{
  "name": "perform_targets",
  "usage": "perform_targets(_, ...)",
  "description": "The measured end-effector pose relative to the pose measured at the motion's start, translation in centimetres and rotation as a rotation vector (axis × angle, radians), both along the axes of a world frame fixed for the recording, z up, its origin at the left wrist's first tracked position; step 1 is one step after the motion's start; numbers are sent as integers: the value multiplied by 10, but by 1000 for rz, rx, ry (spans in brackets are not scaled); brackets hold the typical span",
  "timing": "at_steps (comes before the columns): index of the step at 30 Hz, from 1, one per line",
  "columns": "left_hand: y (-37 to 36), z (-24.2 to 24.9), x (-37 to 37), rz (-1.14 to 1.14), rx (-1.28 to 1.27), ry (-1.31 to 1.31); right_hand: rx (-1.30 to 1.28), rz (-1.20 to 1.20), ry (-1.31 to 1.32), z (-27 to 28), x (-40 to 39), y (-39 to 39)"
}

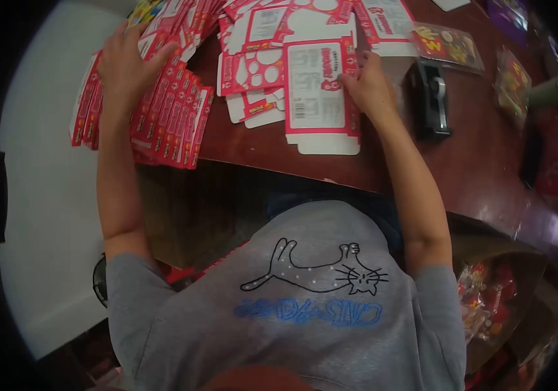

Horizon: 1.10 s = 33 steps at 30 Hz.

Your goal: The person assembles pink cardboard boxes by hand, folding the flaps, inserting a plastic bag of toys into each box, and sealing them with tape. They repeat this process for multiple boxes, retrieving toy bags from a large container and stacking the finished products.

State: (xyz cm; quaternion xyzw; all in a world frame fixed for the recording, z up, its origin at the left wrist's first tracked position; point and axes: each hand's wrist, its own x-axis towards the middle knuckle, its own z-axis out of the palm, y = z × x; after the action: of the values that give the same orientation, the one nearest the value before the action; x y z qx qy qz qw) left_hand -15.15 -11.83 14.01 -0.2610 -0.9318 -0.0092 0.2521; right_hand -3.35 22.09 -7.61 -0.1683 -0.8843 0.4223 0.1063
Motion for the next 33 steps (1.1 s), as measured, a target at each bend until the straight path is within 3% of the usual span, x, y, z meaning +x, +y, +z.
perform_targets(1,1,-8,9,-117,-56,249,-122,-33,12,14,6,-1)
perform_targets(2,12,-18,23,-216,94,67,-97,-66,20,18,9,2)
perform_targets(3,31,-34,45,-311,239,-129,-305,-18,136,16,16,7)
perform_targets(4,52,-52,64,-227,314,-247,-519,38,252,17,25,12)
perform_targets(5,71,-79,73,-214,551,-463,-709,53,291,41,41,10)
perform_targets(6,87,-101,81,-200,778,-685,-693,31,300,57,56,9)
perform_targets(8,106,-114,92,-413,1357,-1519,-891,-9,340,79,75,-1)
perform_targets(9,118,-120,105,-532,1441,-1600,-860,6,324,79,87,1)
perform_targets(13,142,-134,126,-629,1609,-1908,-772,-101,210,81,122,10)
perform_targets(16,143,-131,139,-703,1537,-1965,-884,-71,158,73,144,16)
perform_targets(21,142,-135,141,-556,1591,-1946,-907,-6,99,88,161,12)
perform_targets(25,148,-144,142,-420,1353,-1708,-877,48,9,81,165,1)
perform_targets(27,155,-138,153,-318,1268,-1354,-946,18,0,81,166,-6)
perform_targets(28,152,-140,157,-307,1150,-1245,-843,30,29,74,168,-6)
perform_targets(29,150,-144,161,-297,1148,-1244,-739,38,60,70,170,-6)
perform_targets(32,136,-163,183,-351,1144,-1205,-827,-1,80,78,177,-3)
perform_targets(33,127,-171,194,-350,1206,-1422,-812,9,100,78,173,3)
